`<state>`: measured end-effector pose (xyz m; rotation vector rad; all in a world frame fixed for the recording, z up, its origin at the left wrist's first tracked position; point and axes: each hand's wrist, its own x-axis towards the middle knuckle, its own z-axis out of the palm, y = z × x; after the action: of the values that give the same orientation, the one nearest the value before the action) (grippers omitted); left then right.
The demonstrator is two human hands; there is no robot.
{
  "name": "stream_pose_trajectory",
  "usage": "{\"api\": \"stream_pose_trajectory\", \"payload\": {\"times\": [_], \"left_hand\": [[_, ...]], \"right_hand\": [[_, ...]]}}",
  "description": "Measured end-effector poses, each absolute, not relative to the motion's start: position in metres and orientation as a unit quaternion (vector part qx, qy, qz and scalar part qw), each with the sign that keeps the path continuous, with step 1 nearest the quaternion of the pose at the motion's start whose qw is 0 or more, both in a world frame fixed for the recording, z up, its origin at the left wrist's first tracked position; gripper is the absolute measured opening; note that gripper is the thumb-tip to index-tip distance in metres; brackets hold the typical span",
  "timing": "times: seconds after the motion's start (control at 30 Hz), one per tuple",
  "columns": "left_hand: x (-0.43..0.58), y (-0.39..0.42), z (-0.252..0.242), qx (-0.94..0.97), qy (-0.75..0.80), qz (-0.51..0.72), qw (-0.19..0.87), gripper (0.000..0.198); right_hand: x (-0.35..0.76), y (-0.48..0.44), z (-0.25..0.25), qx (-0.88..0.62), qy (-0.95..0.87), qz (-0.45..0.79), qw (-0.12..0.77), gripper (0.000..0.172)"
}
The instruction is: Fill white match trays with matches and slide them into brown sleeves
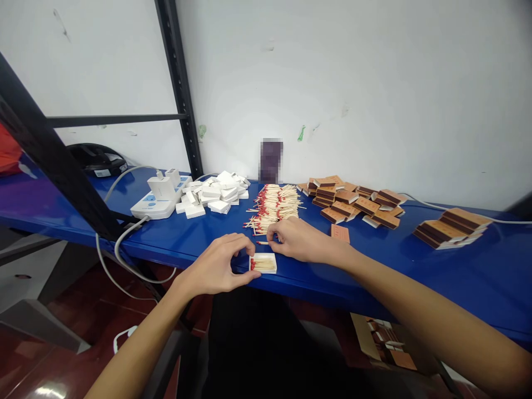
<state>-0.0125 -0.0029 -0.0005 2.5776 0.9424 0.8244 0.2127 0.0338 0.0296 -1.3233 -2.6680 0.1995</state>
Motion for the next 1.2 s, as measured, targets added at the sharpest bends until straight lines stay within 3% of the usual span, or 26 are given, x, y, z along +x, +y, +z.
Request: {"api": "stream_pose_trajectory", "payload": {"times": [0.37, 0.8, 1.2], "left_hand": [[-0.012, -0.003, 0.0, 0.891, 0.326, 0.285, 0.135, 0.021], [-0.011, -0.001, -0.002, 0.881, 0.346, 0.295, 0.131, 0.025], [-0.011, -0.001, -0.002, 0.877, 0.359, 0.294, 0.123, 0.025]], "right_hand": [[0.212, 0.03, 0.034, -0.444, -0.892, 0.081, 0.037, 0.011], [0.217, 0.022, 0.049, -0.379, -0.905, 0.174, 0.091, 0.006], [0.212, 0.017, 0.047, -0.356, -0.911, 0.196, 0.069, 0.014]]}}
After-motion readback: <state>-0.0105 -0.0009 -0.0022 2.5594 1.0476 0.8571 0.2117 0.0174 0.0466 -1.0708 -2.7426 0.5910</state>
